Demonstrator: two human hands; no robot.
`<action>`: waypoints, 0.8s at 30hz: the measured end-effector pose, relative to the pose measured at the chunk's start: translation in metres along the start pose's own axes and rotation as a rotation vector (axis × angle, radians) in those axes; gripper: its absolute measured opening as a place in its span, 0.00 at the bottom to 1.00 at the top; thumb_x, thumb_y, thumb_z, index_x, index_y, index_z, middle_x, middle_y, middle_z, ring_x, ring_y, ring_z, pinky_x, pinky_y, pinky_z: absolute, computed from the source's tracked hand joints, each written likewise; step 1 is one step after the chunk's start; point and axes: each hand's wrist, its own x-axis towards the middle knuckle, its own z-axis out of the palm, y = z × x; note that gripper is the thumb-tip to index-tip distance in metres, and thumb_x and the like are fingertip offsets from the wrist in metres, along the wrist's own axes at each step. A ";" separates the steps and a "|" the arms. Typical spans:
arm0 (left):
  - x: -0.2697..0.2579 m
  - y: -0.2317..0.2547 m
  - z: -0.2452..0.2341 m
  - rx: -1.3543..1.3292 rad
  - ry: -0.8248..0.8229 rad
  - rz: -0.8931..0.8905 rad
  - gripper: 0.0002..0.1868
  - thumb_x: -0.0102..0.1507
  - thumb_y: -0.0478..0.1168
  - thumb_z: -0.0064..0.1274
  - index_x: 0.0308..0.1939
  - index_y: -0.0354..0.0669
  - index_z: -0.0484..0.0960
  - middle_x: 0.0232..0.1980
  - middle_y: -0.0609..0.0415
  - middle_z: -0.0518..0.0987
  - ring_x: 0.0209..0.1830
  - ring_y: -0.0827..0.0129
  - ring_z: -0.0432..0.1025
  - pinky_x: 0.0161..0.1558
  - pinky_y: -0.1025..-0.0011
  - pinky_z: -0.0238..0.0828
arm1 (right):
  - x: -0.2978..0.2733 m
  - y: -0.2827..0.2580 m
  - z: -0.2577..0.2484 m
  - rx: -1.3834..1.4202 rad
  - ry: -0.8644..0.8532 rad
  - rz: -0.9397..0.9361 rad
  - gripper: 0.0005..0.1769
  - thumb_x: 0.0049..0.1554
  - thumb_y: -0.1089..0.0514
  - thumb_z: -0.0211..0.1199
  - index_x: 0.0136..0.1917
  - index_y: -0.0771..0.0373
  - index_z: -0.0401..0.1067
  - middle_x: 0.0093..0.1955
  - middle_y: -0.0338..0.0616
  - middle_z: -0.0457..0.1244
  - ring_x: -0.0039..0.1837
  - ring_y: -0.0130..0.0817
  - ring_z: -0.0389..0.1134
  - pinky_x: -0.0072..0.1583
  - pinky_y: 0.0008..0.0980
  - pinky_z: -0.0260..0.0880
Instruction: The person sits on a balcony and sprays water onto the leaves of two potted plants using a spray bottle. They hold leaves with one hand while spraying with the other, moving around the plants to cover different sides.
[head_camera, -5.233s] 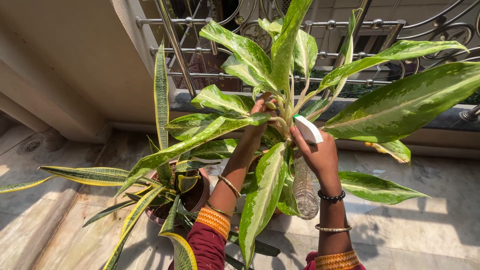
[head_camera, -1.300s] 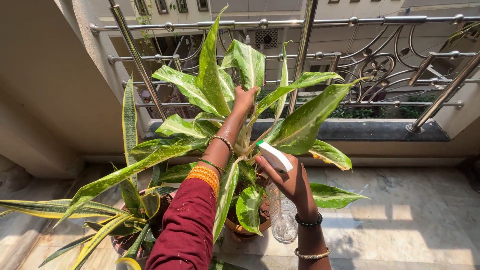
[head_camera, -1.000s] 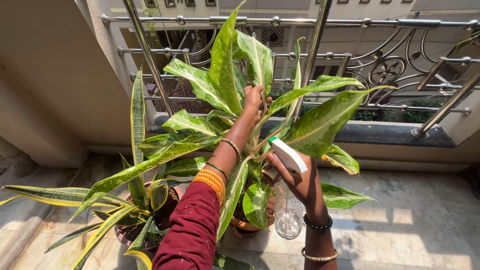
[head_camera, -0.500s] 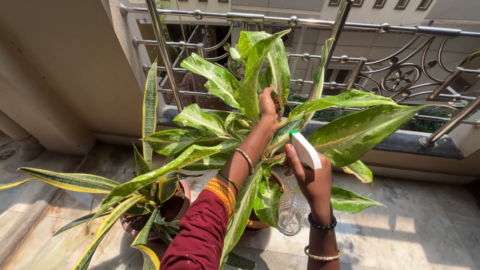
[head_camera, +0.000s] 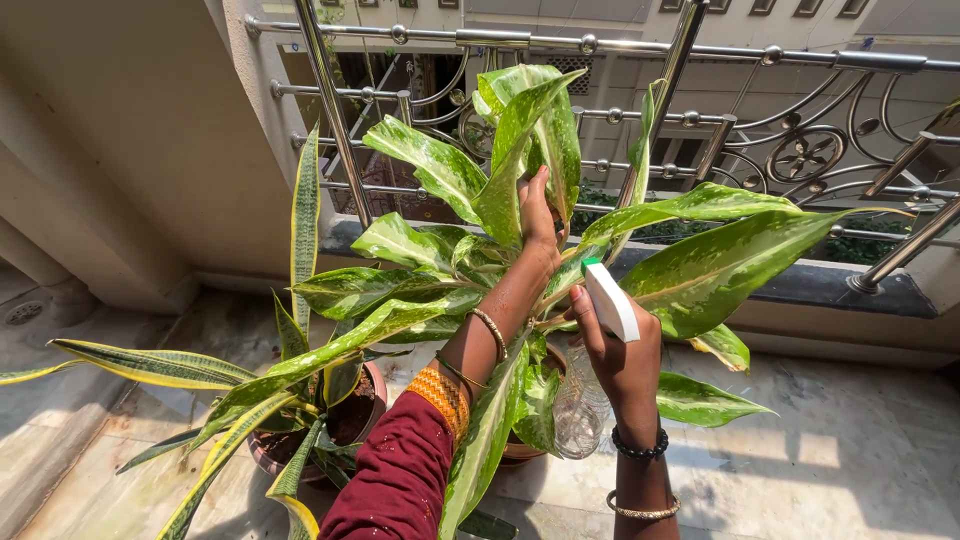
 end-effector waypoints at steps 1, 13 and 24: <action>0.002 -0.001 0.000 -0.012 -0.011 0.023 0.32 0.61 0.63 0.46 0.64 0.56 0.69 0.67 0.54 0.70 0.59 0.64 0.65 0.51 0.60 0.63 | 0.001 -0.001 0.001 -0.003 0.003 -0.014 0.16 0.61 0.50 0.63 0.45 0.67 0.79 0.32 0.42 0.70 0.32 0.28 0.73 0.37 0.28 0.69; 0.005 -0.008 -0.003 0.002 -0.048 0.021 0.27 0.63 0.63 0.51 0.56 0.50 0.79 0.44 0.58 0.75 0.37 0.75 0.65 0.26 0.74 0.54 | -0.002 -0.009 -0.002 0.085 -0.006 0.008 0.16 0.62 0.52 0.62 0.48 0.69 0.79 0.32 0.40 0.71 0.34 0.27 0.75 0.38 0.26 0.73; -0.013 0.005 0.002 0.070 -0.040 -0.001 0.23 0.61 0.64 0.47 0.54 0.64 0.79 0.46 0.69 0.77 0.36 0.81 0.64 0.24 0.79 0.50 | -0.004 -0.003 -0.008 0.023 -0.035 -0.098 0.16 0.66 0.52 0.62 0.45 0.67 0.79 0.32 0.39 0.71 0.35 0.24 0.76 0.39 0.23 0.73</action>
